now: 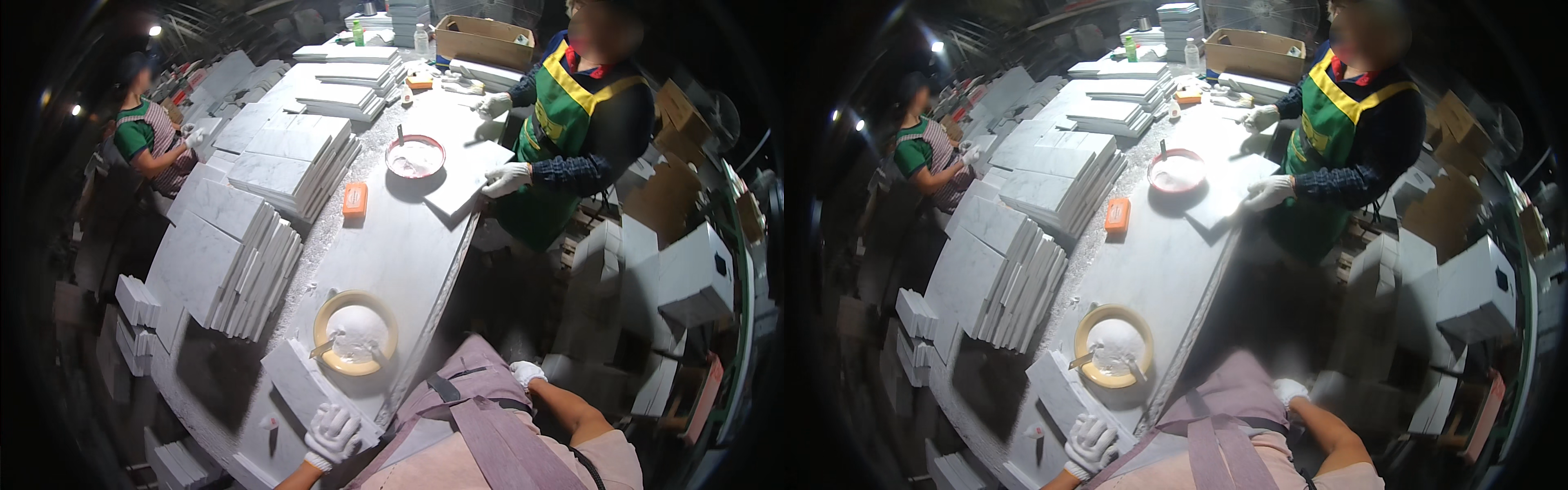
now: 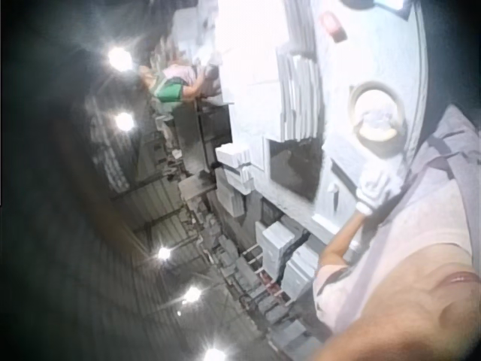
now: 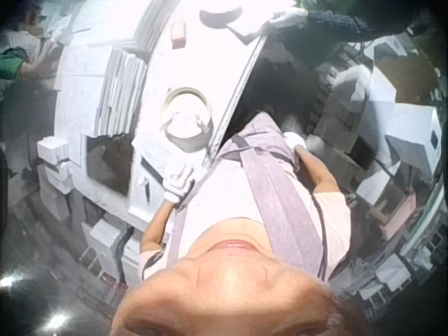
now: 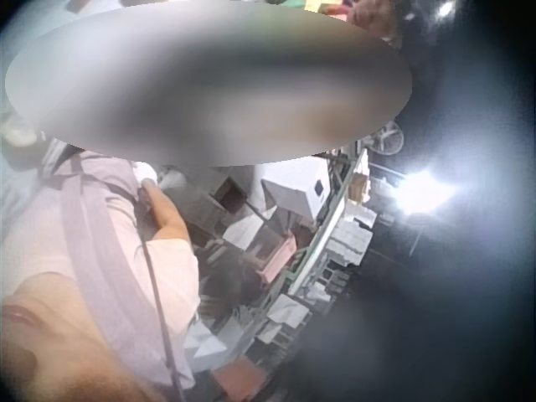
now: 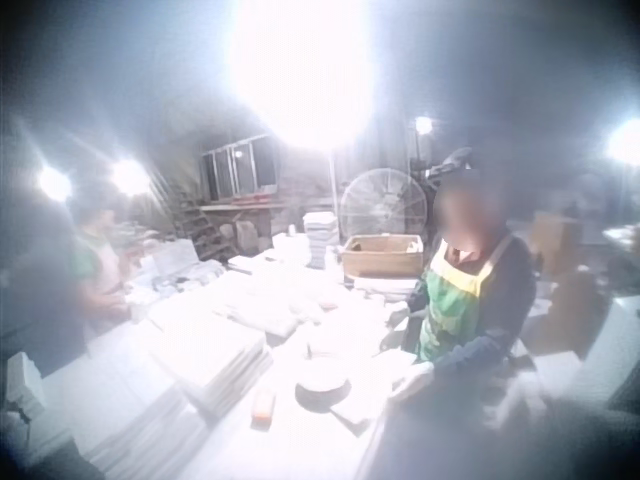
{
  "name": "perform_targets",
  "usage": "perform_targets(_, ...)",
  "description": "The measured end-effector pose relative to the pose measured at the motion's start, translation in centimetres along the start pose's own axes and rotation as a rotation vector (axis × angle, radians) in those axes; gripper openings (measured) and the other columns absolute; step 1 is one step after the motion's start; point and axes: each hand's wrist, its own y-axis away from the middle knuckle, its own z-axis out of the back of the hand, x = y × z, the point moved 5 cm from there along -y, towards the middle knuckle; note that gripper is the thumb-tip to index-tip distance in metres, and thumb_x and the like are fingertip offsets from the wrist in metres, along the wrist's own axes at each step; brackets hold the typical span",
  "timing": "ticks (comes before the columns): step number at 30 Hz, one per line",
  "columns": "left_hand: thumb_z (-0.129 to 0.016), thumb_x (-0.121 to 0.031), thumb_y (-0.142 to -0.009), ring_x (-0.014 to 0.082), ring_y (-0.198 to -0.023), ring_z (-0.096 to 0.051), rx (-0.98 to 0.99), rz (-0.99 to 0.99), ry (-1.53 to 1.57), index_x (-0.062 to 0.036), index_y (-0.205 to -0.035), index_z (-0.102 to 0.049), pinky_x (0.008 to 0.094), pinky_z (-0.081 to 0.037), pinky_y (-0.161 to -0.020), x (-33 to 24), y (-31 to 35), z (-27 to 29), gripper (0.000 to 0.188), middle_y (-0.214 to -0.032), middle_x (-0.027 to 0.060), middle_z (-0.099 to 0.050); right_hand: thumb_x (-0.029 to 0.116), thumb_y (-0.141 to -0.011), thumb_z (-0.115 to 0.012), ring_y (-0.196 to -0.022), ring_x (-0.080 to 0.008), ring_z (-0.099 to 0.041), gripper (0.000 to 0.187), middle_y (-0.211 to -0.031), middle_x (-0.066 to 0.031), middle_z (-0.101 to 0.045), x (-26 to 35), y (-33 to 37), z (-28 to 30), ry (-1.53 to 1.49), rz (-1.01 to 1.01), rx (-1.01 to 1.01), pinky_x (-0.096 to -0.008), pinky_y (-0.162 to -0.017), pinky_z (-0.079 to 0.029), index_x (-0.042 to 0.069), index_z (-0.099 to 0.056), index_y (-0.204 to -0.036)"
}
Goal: The person applies a white paste to rectangular white tiles using a small metal spatula. They scoop paste from a bowl, spread it on each tile, and place the tile on a stack. The process repeats for multiple tiles.
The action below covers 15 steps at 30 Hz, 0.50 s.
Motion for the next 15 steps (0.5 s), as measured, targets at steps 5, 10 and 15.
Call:
perform_targets(5,-0.070,-0.037,-0.073,0.0334,-0.097,-0.065,0.302,0.262,-0.128,-0.0110,-0.107,-0.072,0.0495,-0.052,-0.082,-1.8,-1.6,-1.1,0.043,-0.099,0.0095,-0.064,0.042,-0.095,-0.058,-0.111,-0.0403,-0.072,0.043,-0.119,-0.0198,-0.075,-1.8,-3.9,10.2,0.004,0.045,0.004,-0.0483,-0.097,-0.056,0.011,-0.079,-0.115)
perform_targets(10,-0.074,-0.021,-0.078,0.0375,-0.098,-0.067,0.120,0.307,0.214,-0.0063,-0.112,-0.071,0.0510,-0.054,-0.086,-8.5,-10.5,-5.0,0.037,-0.106,0.0145,-0.068,0.055,-0.102,-0.049,-0.108,-0.0424,-0.071,0.057,-0.116,-0.0214,-0.076,-5.1,-6.7,18.9,-0.001,0.109,-0.080,-0.0492,-0.097,-0.053,0.008,-0.079,-0.112)
perform_targets(15,-0.070,-0.015,-0.091,0.0430,-0.102,-0.069,-0.293,0.492,0.284,-0.0018,-0.122,-0.071,0.0501,-0.055,-0.092,-11.0,-26.5,-6.7,0.033,-0.115,0.0226,-0.072,0.040,-0.108,-0.057,-0.077,-0.0244,-0.071,0.041,-0.088,-0.0125,-0.074,-2.9,-10.3,23.7,-0.502,0.340,-0.103,-0.0399,-0.069,-0.056,0.004,-0.075,-0.103)
